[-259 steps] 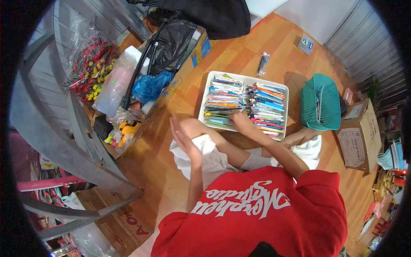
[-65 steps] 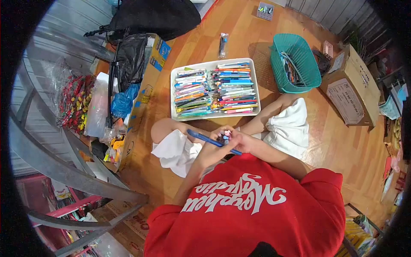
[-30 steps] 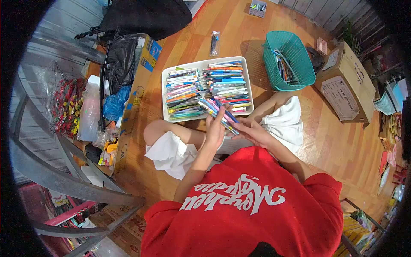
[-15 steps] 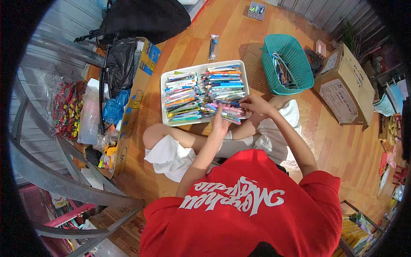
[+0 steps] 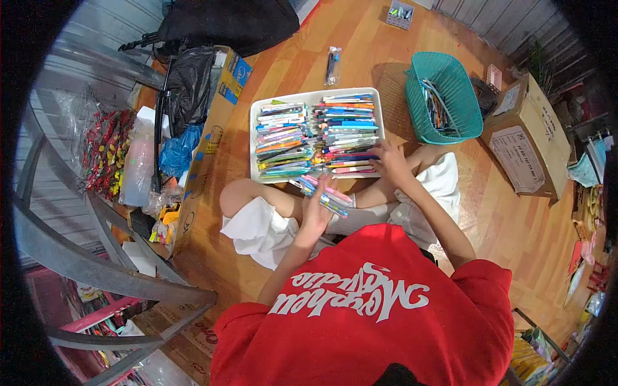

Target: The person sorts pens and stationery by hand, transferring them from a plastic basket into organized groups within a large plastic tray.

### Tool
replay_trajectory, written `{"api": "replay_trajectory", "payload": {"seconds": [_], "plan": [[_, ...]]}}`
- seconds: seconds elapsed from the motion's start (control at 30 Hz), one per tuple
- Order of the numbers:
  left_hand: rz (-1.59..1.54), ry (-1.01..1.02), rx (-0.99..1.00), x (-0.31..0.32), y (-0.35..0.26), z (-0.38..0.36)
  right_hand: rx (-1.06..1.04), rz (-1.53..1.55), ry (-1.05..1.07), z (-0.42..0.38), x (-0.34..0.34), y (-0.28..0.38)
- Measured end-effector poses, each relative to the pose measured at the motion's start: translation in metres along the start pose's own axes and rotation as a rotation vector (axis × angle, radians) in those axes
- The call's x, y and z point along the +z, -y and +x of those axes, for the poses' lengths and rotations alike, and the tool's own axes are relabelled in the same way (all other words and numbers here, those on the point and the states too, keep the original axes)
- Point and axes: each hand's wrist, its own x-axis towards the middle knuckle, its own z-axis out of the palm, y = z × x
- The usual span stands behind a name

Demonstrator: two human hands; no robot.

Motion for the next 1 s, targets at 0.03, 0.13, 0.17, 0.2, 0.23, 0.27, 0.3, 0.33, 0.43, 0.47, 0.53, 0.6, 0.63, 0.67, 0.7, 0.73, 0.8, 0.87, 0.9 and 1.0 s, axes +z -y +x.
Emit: {"api": "replay_trajectory", "payload": {"seconds": [0.03, 0.13, 0.17, 0.2, 0.23, 0.27, 0.3, 0.33, 0.43, 0.47, 0.53, 0.6, 0.63, 0.67, 0.7, 0.73, 0.8, 0.87, 0.9, 1.0], "plan": [[-0.001, 0.024, 0.008, 0.004, 0.002, 0.001, 0.073, 0.206, 0.106, -0.005, 0.000, 0.005], [0.020, 0.165, 0.076, 0.025, 0.014, 0.005, 0.109, 0.703, 0.428, -0.018, -0.017, 0.039], [0.030, 0.160, 0.087, 0.028, 0.019, 0.006, 0.139, 0.663, 0.481, -0.021, -0.019, 0.047], [0.039, 0.153, 0.099, 0.032, 0.023, 0.007, 0.169, 0.623, 0.535, -0.023, -0.020, 0.054], [0.048, 0.144, 0.113, 0.033, 0.025, 0.007, 0.196, 0.584, 0.590, -0.025, -0.021, 0.057], [0.041, 0.161, 0.121, 0.033, 0.026, 0.007, 0.257, 0.632, 0.567, -0.027, -0.018, 0.053], [0.032, 0.152, 0.111, 0.030, 0.026, 0.007, 0.220, 0.635, 0.449, -0.026, -0.018, 0.049], [0.023, 0.143, 0.104, 0.023, 0.027, 0.008, 0.182, 0.638, 0.332, -0.022, -0.018, 0.043], [0.012, 0.072, 0.086, 0.006, 0.023, 0.010, 0.186, 0.380, 0.250, -0.006, -0.008, 0.008], [0.011, 0.043, 0.080, 0.001, 0.022, 0.011, 0.134, 0.295, 0.212, -0.001, -0.003, -0.005], [-0.012, 0.075, 0.080, -0.005, 0.020, 0.009, 0.073, 0.069, 0.151, 0.009, -0.002, -0.012], [-0.010, 0.086, 0.063, -0.010, 0.019, 0.005, 0.055, -0.210, 0.108, 0.015, -0.001, -0.012], [0.004, 0.082, 0.047, -0.012, 0.018, 0.002, 0.072, -0.216, 0.105, 0.015, -0.002, -0.010], [0.018, 0.077, 0.033, -0.013, 0.016, 0.000, 0.089, -0.222, 0.100, 0.015, -0.004, -0.008], [0.022, 0.083, 0.042, -0.013, 0.015, 0.000, 0.106, -0.226, 0.096, 0.015, -0.007, -0.006], [0.025, 0.087, 0.050, -0.014, 0.015, -0.002, 0.092, -0.252, 0.026, 0.014, -0.009, -0.003], [0.033, 0.096, 0.062, -0.013, 0.015, -0.004, 0.069, -0.305, -0.111, 0.007, -0.012, 0.000], [0.046, 0.110, 0.064, -0.007, 0.014, -0.003, 0.224, 0.098, 0.204, -0.003, -0.014, 0.001], [0.047, 0.141, 0.073, -0.002, 0.014, -0.001, 0.303, 0.300, 0.356, -0.009, -0.016, 0.002], [0.086, 0.189, 0.089, 0.020, 0.019, 0.001, 0.072, 0.546, 0.477, -0.029, -0.025, 0.041]]}}
